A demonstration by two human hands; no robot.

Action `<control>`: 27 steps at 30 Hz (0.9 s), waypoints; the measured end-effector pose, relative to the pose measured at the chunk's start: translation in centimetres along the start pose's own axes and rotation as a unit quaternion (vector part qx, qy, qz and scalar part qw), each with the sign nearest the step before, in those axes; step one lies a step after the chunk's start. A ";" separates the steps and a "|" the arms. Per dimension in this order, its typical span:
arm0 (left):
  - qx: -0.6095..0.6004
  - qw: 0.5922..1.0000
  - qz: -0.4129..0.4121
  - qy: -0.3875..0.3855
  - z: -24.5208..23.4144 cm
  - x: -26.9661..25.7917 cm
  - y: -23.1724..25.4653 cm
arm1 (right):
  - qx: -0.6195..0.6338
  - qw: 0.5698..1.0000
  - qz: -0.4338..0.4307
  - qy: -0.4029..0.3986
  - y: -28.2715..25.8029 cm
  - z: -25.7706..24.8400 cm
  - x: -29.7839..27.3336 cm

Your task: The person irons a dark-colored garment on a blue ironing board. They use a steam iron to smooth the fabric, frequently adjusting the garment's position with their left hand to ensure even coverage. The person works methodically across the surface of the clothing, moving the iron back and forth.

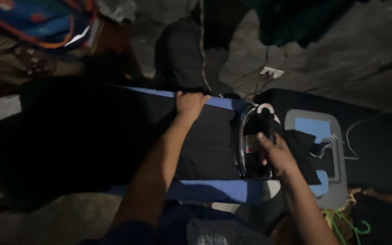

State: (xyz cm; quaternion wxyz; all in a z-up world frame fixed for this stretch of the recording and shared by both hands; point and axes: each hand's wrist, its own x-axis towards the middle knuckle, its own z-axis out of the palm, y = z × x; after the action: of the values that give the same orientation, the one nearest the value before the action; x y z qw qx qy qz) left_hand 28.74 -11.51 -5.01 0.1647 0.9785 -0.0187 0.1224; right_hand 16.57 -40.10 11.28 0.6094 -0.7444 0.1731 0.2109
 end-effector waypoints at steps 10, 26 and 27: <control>-0.010 0.998 -0.057 -0.038 0.5 0.3 -0.3 | -0.134 0.989 -0.009 -0.063 -2.7 1.7 3.0; -0.057 0.987 -0.136 0.067 -4.9 -4.9 3.6 | -0.189 0.971 -0.040 -0.139 -4.1 4.0 4.5; -0.056 0.988 -0.138 0.031 -4.8 -5.8 4.1 | -0.187 0.972 -0.040 -0.137 -4.4 4.4 5.0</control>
State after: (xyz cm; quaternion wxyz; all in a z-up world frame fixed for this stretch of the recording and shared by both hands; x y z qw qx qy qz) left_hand 21.69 -13.79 -0.71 0.2346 0.9568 0.1150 0.1273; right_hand 22.65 -34.93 11.63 0.4855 -0.8154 0.0162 0.3148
